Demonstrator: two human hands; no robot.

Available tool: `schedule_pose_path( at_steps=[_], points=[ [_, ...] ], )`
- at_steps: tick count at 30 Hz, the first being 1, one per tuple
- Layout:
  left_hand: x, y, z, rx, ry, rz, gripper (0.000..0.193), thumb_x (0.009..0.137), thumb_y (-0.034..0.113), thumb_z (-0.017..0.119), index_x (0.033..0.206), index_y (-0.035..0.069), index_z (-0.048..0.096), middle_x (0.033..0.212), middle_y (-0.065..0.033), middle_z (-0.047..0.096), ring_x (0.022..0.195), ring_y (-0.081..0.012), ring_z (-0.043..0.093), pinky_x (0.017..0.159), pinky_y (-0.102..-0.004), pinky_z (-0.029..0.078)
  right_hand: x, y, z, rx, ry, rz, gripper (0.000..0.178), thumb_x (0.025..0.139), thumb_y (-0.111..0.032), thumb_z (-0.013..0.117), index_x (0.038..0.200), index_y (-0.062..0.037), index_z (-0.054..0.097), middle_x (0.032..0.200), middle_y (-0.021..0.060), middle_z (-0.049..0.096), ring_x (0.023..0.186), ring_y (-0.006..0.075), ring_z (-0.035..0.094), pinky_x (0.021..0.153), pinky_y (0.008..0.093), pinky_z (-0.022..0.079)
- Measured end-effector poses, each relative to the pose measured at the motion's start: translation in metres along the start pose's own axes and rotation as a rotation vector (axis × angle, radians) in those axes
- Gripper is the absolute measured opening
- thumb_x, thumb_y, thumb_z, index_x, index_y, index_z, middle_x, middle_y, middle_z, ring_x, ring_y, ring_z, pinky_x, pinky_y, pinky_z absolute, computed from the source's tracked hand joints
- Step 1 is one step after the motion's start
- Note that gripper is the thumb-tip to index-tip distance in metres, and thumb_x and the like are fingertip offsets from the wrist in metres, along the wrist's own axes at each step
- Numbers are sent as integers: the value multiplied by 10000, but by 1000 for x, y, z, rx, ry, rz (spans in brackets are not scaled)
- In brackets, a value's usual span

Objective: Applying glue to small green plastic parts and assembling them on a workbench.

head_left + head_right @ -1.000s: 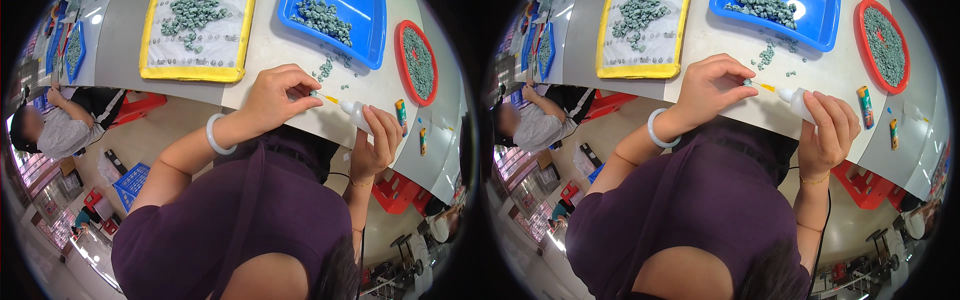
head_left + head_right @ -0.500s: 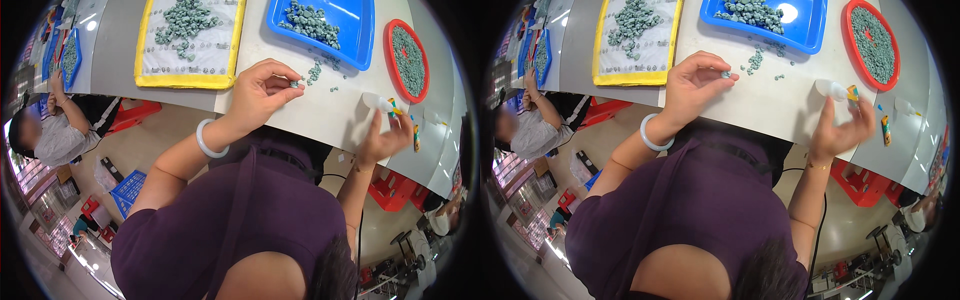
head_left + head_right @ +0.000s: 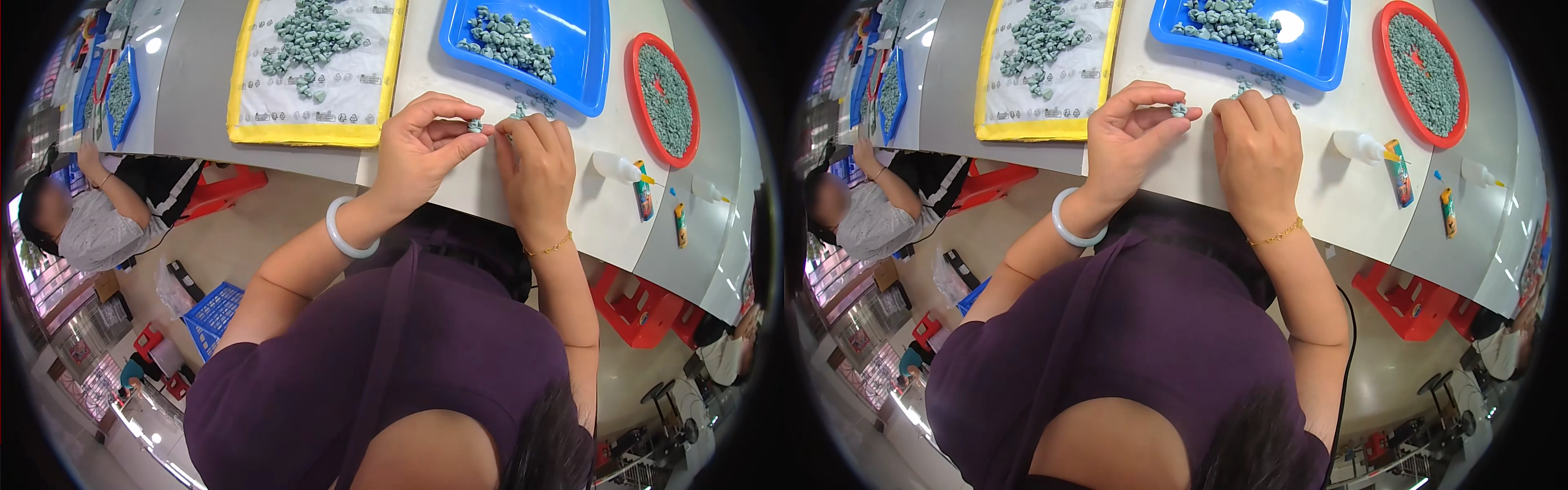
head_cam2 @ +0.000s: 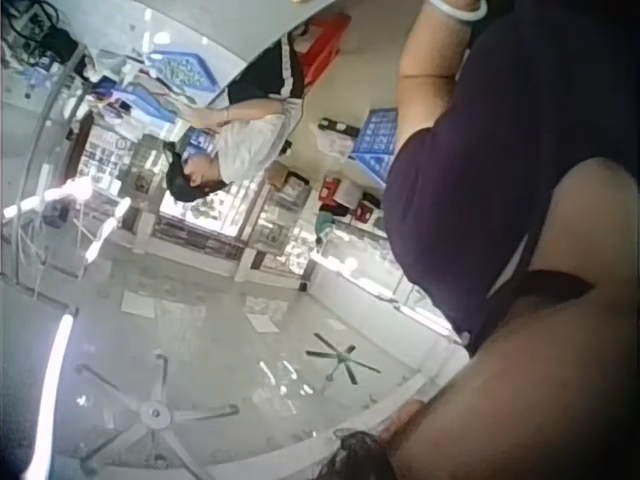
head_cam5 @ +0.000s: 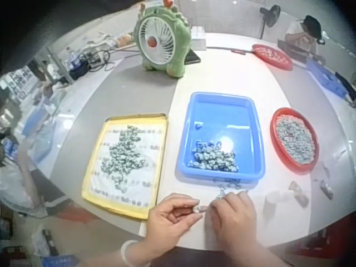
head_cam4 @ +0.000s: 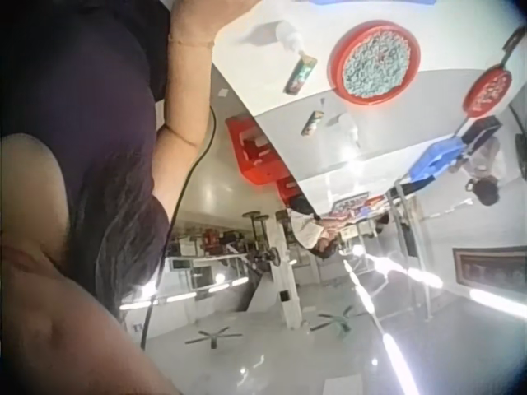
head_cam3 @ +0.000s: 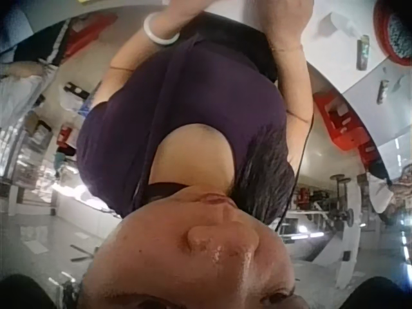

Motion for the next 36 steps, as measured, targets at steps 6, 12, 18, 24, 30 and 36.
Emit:
schedule_pose_path(
  at_steps=[6,12,18,24,30,36],
  points=[
    [0,1,0,-15,-19,6,206,763,-85,622,962,-53,581,1004,-97,535,895,-211,630,801,-269,529,-12,2,-14,37,-164,-37,73,717,-28,641,771,-42,594,730,48,537,673,223,486,610,323,406],
    [0,3,8,276,-147,31,214,724,-43,669,933,-10,637,910,-83,596,811,-169,624,729,-257,516,-30,22,-31,60,-145,73,67,716,-16,639,767,-31,599,723,58,541,674,226,503,614,317,417],
    [-1,5,16,528,-191,125,247,666,4,716,906,33,667,814,-84,633,741,-173,603,676,-263,485,-25,18,-32,-4,-160,39,64,721,-24,638,771,-31,599,733,57,541,687,224,510,620,319,418],
    [-2,4,16,539,-166,99,229,667,17,723,885,19,652,824,-87,631,743,-177,607,677,-265,487,-25,18,-33,-3,-131,45,69,718,-24,640,769,-37,596,731,56,538,694,218,524,618,319,424],
    [-2,5,14,525,-160,70,214,672,19,725,866,6,637,827,-86,623,751,-172,609,682,-266,490,-24,14,-35,-17,-127,74,79,709,-24,651,761,-44,595,726,56,536,686,220,528,616,321,425],
    [-2,5,14,518,-161,70,217,668,17,729,865,4,640,826,-86,622,748,-166,607,680,-259,488,-24,10,-29,-40,-188,71,96,698,10,614,780,-27,580,739,73,517,704,240,499,626,338,421]
  ],
)
Point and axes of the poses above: each hand's wrist, its own x-axis towards the middle knuckle, its own z-axis out of the palm, y = z × x, the point moved 3 cm from there along x, towards the middle knuckle
